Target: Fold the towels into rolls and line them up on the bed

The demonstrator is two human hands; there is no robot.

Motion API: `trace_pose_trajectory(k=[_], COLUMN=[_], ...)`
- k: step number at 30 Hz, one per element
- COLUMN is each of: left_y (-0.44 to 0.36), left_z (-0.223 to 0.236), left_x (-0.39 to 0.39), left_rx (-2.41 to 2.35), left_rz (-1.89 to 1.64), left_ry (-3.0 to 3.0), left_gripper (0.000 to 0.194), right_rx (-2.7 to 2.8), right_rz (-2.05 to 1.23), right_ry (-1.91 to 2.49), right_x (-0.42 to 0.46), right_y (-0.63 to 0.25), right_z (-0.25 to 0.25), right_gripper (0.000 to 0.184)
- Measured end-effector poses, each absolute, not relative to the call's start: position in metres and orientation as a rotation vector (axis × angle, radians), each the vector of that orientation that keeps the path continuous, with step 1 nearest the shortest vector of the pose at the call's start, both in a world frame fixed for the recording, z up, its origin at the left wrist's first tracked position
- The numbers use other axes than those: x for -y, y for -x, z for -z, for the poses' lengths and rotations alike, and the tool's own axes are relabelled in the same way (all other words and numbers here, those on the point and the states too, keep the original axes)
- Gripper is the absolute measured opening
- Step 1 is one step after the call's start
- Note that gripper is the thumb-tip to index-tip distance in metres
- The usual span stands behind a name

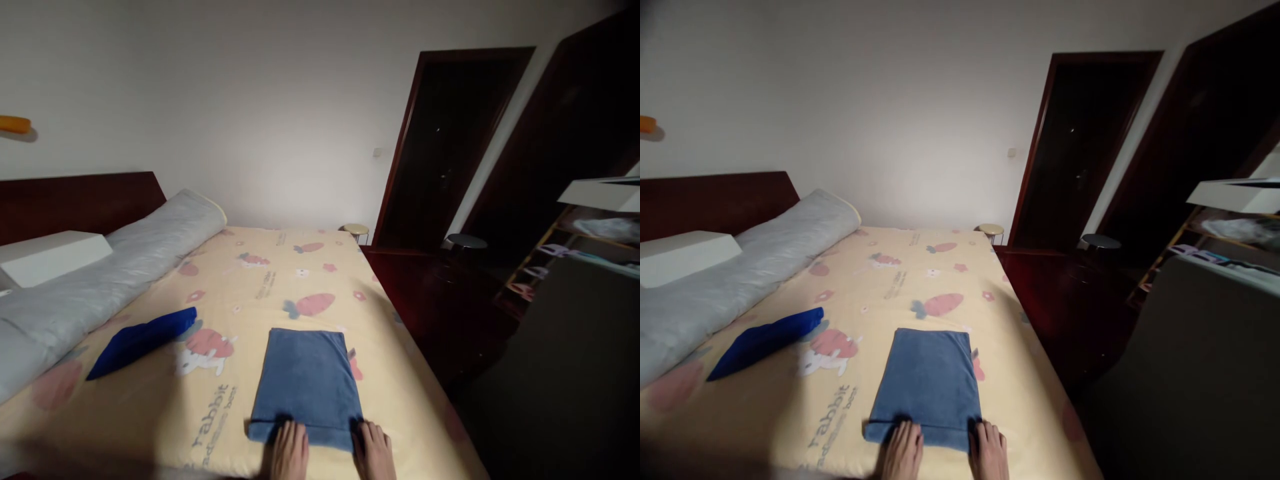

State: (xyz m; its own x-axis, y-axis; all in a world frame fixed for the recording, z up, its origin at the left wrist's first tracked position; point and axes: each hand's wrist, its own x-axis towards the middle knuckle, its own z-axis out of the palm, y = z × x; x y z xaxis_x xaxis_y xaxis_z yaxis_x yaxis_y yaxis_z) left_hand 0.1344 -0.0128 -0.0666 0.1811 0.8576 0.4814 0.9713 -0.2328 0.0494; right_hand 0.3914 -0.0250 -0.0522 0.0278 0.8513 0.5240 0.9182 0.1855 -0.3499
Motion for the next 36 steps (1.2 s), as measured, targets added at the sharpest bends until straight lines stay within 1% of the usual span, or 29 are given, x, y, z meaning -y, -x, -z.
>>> trace_pose_trajectory(k=[2, 5, 7, 10, 13, 15, 17, 21, 23, 26, 28, 30, 31, 33, 36], left_y=[-0.145, -0.148, -0.145, -0.143, -0.142, -0.135, -0.120, -0.073, -0.053, -0.038, -0.032, -0.023, -0.018, -0.007, 0.001], left_z=[0.080, 0.082, 0.077, 0.069, 0.065, 0.063, 0.060, 0.042, 0.027, 0.007, 0.000, -0.003, -0.003, -0.003, -0.006], left_x=[0.016, 0.016, 0.014, 0.013, 0.010, 0.006, 0.003, 0.000, 0.002, 0.005, 0.007, 0.008, 0.008, 0.007, 0.003], left_rx=[1.674, 1.732, 1.775, 1.869, 1.912, 1.876, 1.832, 1.786, 1.761, 1.741, 1.717, 1.620, 1.559, 1.476, 1.542], left_rz=[0.612, 0.512, 0.446, 0.311, 0.165, 0.158, 0.223, 0.329, 0.308, 0.228, 0.180, 0.167, 0.169, 0.159, 0.060], left_ry=[2.283, 2.360, 2.413, 2.499, 2.587, 2.614, 2.579, 2.402, 2.382, 2.432, 2.473, 2.553, 2.601, 2.675, 2.708], left_gripper=[0.029, 0.028, 0.031, 0.038, 0.045, 0.044, 0.040, 0.034, 0.032, 0.031, 0.030, 0.026, 0.026, 0.034, 0.038], right_rx=[1.778, 1.684, 1.680, 1.805, 1.912, 1.917, 1.891, 1.832, 1.864, 1.949, 2.016, 2.128, 2.189, 2.275, 2.293], right_rz=[0.115, 0.109, 0.116, 0.049, -0.003, 0.039, 0.099, 0.139, 0.067, -0.098, -0.184, -0.234, -0.247, -0.240, -0.131], right_ry=[1.678, 1.754, 1.757, 1.640, 1.513, 1.491, 1.510, 1.573, 1.584, 1.583, 1.573, 1.524, 1.490, 1.446, 1.459], right_x=[0.025, 0.024, 0.023, 0.020, 0.014, 0.010, 0.009, 0.021, 0.029, 0.037, 0.040, 0.042, 0.043, 0.043, 0.042], right_y=[-0.396, -0.397, -0.382, -0.332, -0.278, -0.265, -0.277, -0.344, -0.372, -0.393, -0.398, -0.404, -0.408, -0.415, -0.420], right_z=[0.051, 0.036, 0.022, 0.014, 0.027, 0.040, 0.048, 0.044, 0.034, 0.020, 0.013, 0.007, 0.005, 0.003, 0.002], right_gripper=[0.011, 0.023, 0.022, 0.018, 0.017, 0.018, 0.016, 0.008, 0.010, 0.012, 0.015, 0.023, 0.028, 0.033, 0.028])
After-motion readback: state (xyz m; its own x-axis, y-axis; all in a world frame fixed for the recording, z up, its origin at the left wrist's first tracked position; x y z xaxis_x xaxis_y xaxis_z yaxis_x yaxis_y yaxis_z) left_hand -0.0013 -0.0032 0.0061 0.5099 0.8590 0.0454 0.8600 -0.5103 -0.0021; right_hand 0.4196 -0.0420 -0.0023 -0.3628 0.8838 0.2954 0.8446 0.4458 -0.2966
